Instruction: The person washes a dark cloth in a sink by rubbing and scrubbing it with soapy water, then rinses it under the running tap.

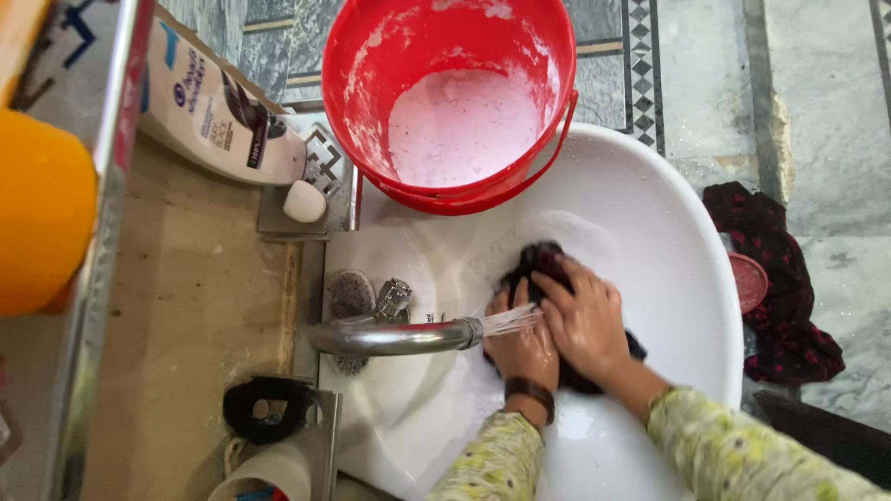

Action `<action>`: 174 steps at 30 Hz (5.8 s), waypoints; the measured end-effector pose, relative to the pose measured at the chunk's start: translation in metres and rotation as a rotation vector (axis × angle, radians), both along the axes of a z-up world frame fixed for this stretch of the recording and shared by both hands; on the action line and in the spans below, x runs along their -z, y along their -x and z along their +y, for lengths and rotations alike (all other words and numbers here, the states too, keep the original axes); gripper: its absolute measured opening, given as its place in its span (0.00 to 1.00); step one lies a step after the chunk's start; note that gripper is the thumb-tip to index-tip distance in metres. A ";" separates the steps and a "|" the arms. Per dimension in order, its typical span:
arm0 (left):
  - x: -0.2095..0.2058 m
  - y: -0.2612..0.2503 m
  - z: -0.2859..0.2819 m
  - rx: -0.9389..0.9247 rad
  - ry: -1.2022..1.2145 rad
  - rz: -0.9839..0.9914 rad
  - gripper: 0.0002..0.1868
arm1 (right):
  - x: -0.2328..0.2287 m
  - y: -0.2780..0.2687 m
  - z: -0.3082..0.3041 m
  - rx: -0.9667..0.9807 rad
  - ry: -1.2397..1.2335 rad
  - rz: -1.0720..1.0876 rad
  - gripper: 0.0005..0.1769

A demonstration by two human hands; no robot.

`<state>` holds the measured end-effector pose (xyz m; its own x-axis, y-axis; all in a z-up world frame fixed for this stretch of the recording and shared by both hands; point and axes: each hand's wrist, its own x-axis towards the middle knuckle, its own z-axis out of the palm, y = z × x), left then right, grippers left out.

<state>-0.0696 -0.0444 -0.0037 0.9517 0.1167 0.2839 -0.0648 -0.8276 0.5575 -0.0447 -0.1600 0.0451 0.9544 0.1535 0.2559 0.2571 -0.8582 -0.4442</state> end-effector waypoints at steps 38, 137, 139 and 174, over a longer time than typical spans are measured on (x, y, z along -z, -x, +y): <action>-0.087 -0.011 0.046 -0.031 0.824 0.500 0.19 | -0.109 0.011 -0.007 0.015 -0.373 0.033 0.14; -0.099 -0.047 0.080 -0.417 1.389 0.615 0.31 | -0.128 -0.021 -0.021 0.174 0.017 0.666 0.33; -0.107 -0.050 0.079 -0.388 1.566 0.564 0.32 | -0.123 -0.009 -0.019 0.251 0.018 0.573 0.39; -0.084 -0.041 0.053 -0.181 2.087 0.415 0.08 | -0.087 -0.022 -0.017 -0.108 -0.163 0.766 0.39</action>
